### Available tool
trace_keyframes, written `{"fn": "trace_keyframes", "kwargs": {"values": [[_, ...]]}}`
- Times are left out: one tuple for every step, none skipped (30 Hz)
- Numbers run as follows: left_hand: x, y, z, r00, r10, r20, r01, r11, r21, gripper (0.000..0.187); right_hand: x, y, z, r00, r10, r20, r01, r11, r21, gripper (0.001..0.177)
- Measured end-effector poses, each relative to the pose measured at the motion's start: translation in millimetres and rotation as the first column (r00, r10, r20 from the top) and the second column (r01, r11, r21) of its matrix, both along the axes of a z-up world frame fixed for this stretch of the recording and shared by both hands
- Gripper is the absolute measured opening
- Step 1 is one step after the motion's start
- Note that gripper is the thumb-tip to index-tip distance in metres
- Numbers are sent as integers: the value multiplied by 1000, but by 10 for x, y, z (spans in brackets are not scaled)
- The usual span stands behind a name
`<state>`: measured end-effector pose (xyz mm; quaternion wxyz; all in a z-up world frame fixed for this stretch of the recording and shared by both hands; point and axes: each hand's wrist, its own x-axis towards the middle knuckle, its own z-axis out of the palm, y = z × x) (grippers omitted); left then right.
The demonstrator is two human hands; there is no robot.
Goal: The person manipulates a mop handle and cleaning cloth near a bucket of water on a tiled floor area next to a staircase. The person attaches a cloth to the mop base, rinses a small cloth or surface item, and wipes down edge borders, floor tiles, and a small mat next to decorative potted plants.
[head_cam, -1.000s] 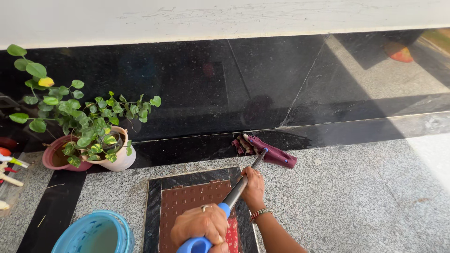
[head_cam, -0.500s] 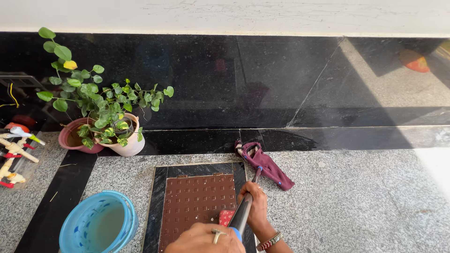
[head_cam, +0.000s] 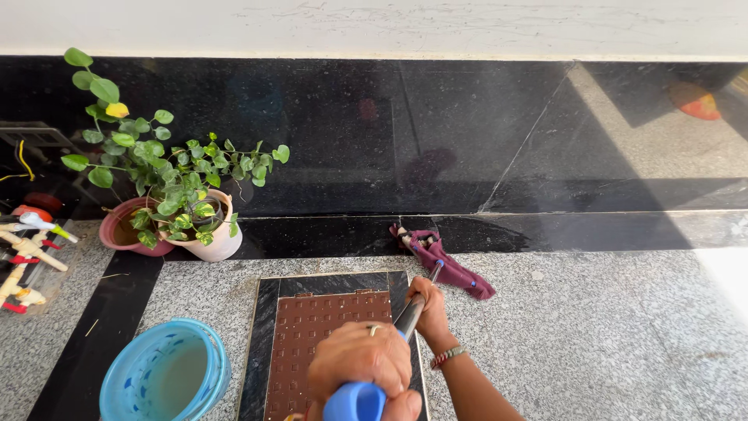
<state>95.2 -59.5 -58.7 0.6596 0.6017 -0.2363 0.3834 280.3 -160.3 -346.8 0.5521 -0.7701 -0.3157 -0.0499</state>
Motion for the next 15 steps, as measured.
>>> {"fn": "trace_keyframes", "kwargs": {"values": [[56, 0, -78, 1000, 1, 5, -1, 1000, -30, 22, 122, 15, -75, 1000, -16, 20, 17, 999, -42, 9], [86, 22, -156, 999, -4, -35, 4, 1000, 9, 21, 255, 29, -133, 999, -31, 42, 34, 996, -84, 8], [106, 44, -231, 997, -7, -76, 11, 999, 47, 21, 352, 30, -182, 997, -45, 64, 53, 991, -126, 7], [121, 65, -297, 993, -10, -116, 20, 996, 84, 21, 430, 19, -214, 996, -67, 56, 75, 984, -159, 8], [135, 80, -351, 984, -18, -175, 31, 997, 74, 21, 500, 20, -227, 995, -89, 49, 97, 977, -192, 10], [137, 85, -389, 972, -27, -234, 43, 997, 60, 22, 518, 22, -236, 993, -112, 42, 119, 967, -227, 12], [121, 87, -409, 956, -37, -292, 53, 998, 46, 22, 498, 39, -239, 992, -124, 16, 124, 959, -254, 10], [83, 103, -409, 965, -13, -263, 27, 998, 50, 23, 476, 71, -226, 990, -139, -8, 131, 951, -279, 8], [31, 125, -388, 972, 11, -235, 1, 999, 53, 24, 442, 102, -197, 988, -154, -32, 137, 943, -304, 7], [-6, 140, -349, 978, 34, -204, -23, 998, 56, 25, 375, 125, -158, 987, -161, -17, 149, 942, -301, 7], [-60, 133, -297, 983, 36, -178, -33, 999, 18, 25, 261, 146, -118, 986, -168, -2, 160, 941, -297, 8], [-152, 101, -241, 987, 43, -153, -47, 999, -23, 25, 136, 153, -71, 985, -171, 12, 167, 940, -296, 9], [-221, 82, -183, 990, 51, -128, -59, 996, -64, 25, 24, 157, -16, 987, -159, 1, 152, 939, -308, 9], [-253, 81, -129, 992, 74, -107, -80, 995, -54, 25, -80, 159, 43, 989, -144, -9, 134, 938, -321, 8], [-279, 86, -81, 992, 97, -85, -101, 994, -45, 25, -163, 165, 100, 991, -130, -19, 116, 935, -334, 8]]}}
